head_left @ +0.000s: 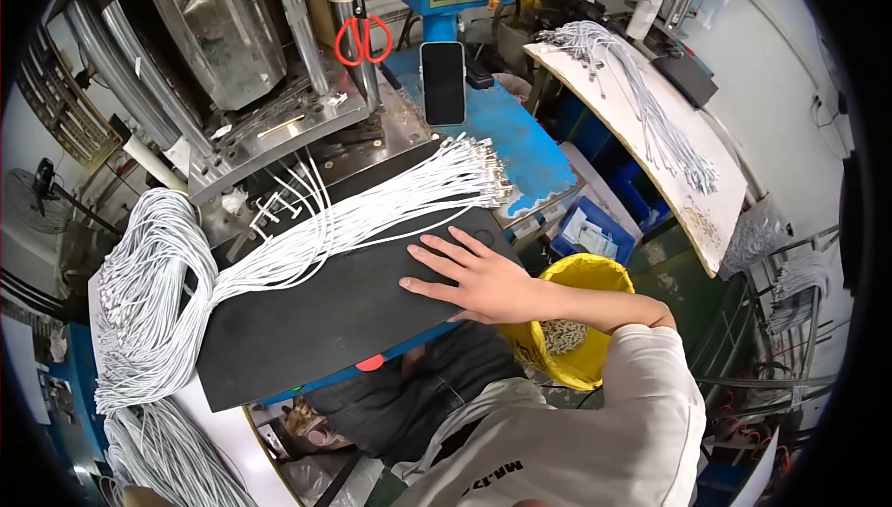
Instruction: The person loads bundles of white wires into an industrial press machine by hand for processing.
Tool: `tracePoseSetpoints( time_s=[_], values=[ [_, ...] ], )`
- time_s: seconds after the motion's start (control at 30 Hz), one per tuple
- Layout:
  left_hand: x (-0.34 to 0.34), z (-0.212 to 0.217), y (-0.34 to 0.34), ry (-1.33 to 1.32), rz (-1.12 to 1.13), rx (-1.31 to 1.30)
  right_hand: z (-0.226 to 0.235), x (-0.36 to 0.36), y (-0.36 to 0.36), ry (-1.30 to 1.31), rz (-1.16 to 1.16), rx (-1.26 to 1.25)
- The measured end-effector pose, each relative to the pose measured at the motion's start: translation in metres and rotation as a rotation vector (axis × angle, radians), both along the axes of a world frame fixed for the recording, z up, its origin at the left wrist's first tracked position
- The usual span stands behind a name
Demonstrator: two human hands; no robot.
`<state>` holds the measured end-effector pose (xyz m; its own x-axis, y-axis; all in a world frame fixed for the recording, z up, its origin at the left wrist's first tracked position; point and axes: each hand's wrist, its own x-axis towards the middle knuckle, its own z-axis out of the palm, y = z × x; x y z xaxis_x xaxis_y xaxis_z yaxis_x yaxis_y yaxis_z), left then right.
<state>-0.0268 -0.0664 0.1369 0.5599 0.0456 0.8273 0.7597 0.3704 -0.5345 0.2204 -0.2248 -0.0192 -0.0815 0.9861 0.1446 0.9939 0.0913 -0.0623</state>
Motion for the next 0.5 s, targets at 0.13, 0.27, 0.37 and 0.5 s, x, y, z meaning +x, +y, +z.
tracePoseSetpoints(
  time_s=[0.13,0.27,0.37,0.5],
  values=[
    [-0.017,0.008,0.011,0.043,0.016,0.028,0.004,0.006,0.000,0.038,-0.048,-0.035],
    [-0.029,0.012,0.010,0.052,0.011,0.006,-0.001,0.003,-0.004,0.010,-0.063,-0.042],
    [-0.032,0.012,0.008,0.026,-0.009,-0.020,-0.002,0.001,-0.004,0.018,-0.054,-0.038],
    [-0.042,0.012,0.013,-0.005,-0.031,-0.036,0.000,-0.005,-0.003,-0.005,-0.059,-0.070]
  ],
)
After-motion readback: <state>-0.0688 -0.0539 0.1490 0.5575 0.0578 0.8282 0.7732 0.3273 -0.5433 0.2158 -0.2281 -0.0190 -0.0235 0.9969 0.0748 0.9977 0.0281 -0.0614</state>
